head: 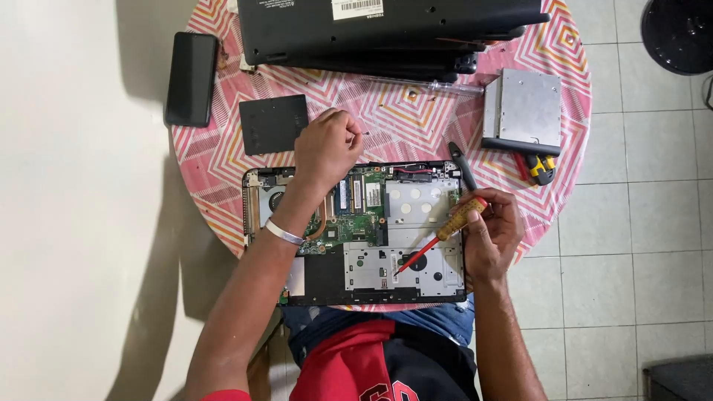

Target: The person uses a screwdriver to remove screws from a laptop motherboard, lifts the board, and cleans the area with a brush.

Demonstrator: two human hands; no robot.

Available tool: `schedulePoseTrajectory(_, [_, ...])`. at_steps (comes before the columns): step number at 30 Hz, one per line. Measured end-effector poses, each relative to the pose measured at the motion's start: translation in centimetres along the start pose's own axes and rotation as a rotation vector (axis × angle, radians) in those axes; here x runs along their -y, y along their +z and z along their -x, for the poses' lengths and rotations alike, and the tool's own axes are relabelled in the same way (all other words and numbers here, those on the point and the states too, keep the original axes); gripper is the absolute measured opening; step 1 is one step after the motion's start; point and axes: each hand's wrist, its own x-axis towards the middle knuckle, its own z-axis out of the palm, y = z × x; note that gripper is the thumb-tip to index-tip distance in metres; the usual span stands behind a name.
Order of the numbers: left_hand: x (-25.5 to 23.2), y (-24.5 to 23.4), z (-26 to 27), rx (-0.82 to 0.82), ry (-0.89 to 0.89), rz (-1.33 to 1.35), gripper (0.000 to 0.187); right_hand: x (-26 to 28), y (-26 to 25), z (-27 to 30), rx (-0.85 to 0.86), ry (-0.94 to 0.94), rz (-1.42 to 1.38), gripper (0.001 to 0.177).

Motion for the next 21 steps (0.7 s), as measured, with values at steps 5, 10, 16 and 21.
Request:
schedulePoseTrajectory(5, [-0.2,-1.6,0.7,0.017,0.038,0.026,0.005,-0.2,-0.3,-0.2,0.011,0.005,0.003,0.04])
schedulePoseTrajectory(10, [-1.4,-9.0,5.1,-0.121,0.111,0.082,0.008,-0.2,-0.5,-0.1,0.011,0.025,-0.014,0.042])
schedulePoseTrajectory(16, [-0.5,-16.9,16.4,-0.142,-0.351,0.054,0.016,4.4,2.1,0.1,0.061,0.167,0.122,0.028])
schedulePoseTrajectory(21, [-0.2,-16.8,24.1,0.145,-0.662,-0.037,0.048,10.0,6.7,0.1,0.37,0.337,0.8,0.035])
